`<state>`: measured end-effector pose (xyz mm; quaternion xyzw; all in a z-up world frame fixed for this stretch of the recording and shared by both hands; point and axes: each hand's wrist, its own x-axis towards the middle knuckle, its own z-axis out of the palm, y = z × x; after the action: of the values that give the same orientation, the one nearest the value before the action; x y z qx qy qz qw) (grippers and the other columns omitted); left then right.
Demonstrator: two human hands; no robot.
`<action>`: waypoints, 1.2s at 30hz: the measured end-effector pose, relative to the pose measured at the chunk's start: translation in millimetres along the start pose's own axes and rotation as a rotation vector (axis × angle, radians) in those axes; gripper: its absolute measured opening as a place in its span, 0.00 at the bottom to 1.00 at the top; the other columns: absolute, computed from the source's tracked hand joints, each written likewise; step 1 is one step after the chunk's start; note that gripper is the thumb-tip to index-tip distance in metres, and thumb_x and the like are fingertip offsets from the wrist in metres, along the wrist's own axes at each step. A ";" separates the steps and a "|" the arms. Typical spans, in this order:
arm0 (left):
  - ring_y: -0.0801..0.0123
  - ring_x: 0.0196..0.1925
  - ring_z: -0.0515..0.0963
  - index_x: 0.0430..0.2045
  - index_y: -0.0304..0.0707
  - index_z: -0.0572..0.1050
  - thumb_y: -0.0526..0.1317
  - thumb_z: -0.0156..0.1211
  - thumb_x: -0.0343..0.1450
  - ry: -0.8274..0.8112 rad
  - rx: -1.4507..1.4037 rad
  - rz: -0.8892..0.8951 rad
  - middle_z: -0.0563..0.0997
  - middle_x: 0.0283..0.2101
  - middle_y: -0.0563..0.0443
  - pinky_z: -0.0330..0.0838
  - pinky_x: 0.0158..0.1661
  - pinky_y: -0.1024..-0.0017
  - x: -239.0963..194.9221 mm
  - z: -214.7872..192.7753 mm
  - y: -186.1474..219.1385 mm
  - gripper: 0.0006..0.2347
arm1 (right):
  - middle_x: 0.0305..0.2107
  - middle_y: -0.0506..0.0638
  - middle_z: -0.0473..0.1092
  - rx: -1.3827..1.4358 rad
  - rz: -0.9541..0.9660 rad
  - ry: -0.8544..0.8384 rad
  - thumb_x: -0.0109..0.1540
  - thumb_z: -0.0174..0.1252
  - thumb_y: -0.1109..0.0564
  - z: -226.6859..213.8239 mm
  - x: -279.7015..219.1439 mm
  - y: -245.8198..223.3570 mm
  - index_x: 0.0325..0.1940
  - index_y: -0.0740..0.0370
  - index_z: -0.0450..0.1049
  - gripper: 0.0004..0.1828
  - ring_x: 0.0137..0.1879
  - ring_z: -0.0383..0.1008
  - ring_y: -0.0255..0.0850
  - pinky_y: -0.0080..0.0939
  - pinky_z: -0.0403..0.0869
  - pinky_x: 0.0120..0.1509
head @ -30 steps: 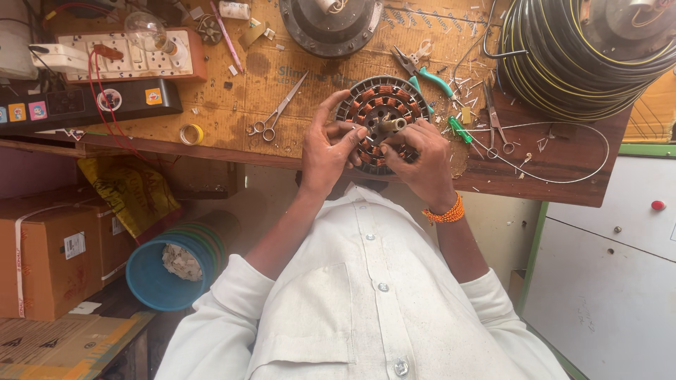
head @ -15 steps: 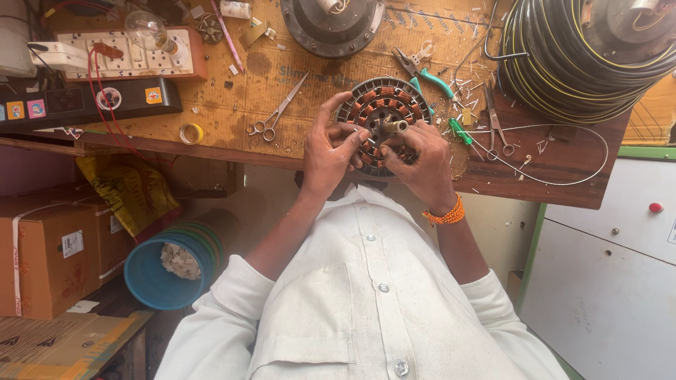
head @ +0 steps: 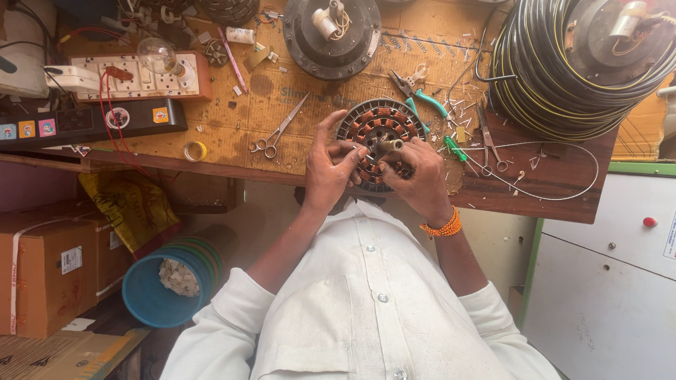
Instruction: The person works at a cluttered workbench, handling a motor stator and thin wires. They use scissors to cut a wire and then insert and adjust the wire ends into the stator slots.
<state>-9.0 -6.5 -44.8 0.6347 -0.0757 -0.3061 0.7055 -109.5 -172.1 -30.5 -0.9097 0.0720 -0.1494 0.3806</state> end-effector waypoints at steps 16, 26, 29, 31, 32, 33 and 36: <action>0.80 0.25 0.80 0.70 0.43 0.58 0.34 0.67 0.70 -0.006 -0.018 -0.028 0.87 0.37 0.47 0.75 0.25 0.81 -3.1 2.8 2.2 0.32 | 0.35 0.48 0.77 -0.133 -0.094 0.085 0.58 0.71 0.57 0.0 -3.2 -10.5 0.42 0.61 0.82 0.11 0.45 0.71 0.43 0.45 0.71 0.51; 0.81 0.23 0.79 0.74 0.40 0.51 0.34 0.63 0.71 -0.023 -0.219 -0.086 0.87 0.41 0.43 0.74 0.22 0.81 -4.1 6.3 -2.2 0.35 | 0.39 0.50 0.76 -0.112 0.016 0.209 0.60 0.68 0.63 2.9 -16.2 -5.4 0.41 0.61 0.80 0.06 0.49 0.72 0.45 0.44 0.73 0.52; 0.79 0.20 0.78 0.74 0.38 0.52 0.34 0.63 0.72 -0.041 -0.228 -0.085 0.87 0.41 0.43 0.73 0.21 0.81 -5.6 6.6 -3.2 0.34 | 0.40 0.51 0.77 -0.099 0.010 0.234 0.61 0.68 0.63 8.0 -16.8 -1.7 0.42 0.62 0.80 0.06 0.50 0.74 0.45 0.45 0.73 0.53; 0.79 0.21 0.78 0.74 0.38 0.51 0.33 0.62 0.72 -0.055 -0.221 -0.080 0.87 0.41 0.42 0.73 0.21 0.81 -7.3 7.2 -3.8 0.34 | 0.40 0.51 0.77 -0.062 0.030 0.234 0.61 0.68 0.63 11.2 -17.7 -0.5 0.42 0.62 0.80 0.06 0.49 0.75 0.45 0.45 0.74 0.53; 0.80 0.21 0.78 0.75 0.38 0.51 0.33 0.62 0.72 -0.060 -0.203 -0.081 0.87 0.41 0.42 0.73 0.22 0.81 -8.2 7.7 -3.7 0.35 | 0.40 0.51 0.77 -0.044 0.039 0.233 0.61 0.68 0.63 12.5 -18.0 -0.3 0.43 0.62 0.80 0.07 0.49 0.75 0.45 0.45 0.74 0.53; 0.80 0.21 0.78 0.75 0.38 0.50 0.32 0.62 0.72 -0.066 -0.185 -0.081 0.87 0.40 0.42 0.74 0.22 0.81 -9.0 8.3 -3.1 0.35 | 0.39 0.51 0.77 -0.054 0.030 0.231 0.61 0.68 0.63 13.6 -17.6 -0.2 0.42 0.62 0.80 0.07 0.49 0.75 0.45 0.45 0.74 0.53; 0.79 0.22 0.79 0.75 0.40 0.48 0.32 0.61 0.71 -0.079 -0.159 -0.055 0.87 0.41 0.43 0.75 0.22 0.81 -10.8 10.3 0.2 0.36 | 0.39 0.52 0.77 -0.061 0.003 0.225 0.59 0.69 0.62 12.6 -16.1 0.1 0.43 0.62 0.80 0.09 0.48 0.73 0.45 0.45 0.74 0.52</action>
<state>-22.7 -9.6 -39.7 0.5660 -0.0616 -0.3550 0.7415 -120.6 -159.8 -42.4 -0.8984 0.1203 -0.2476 0.3423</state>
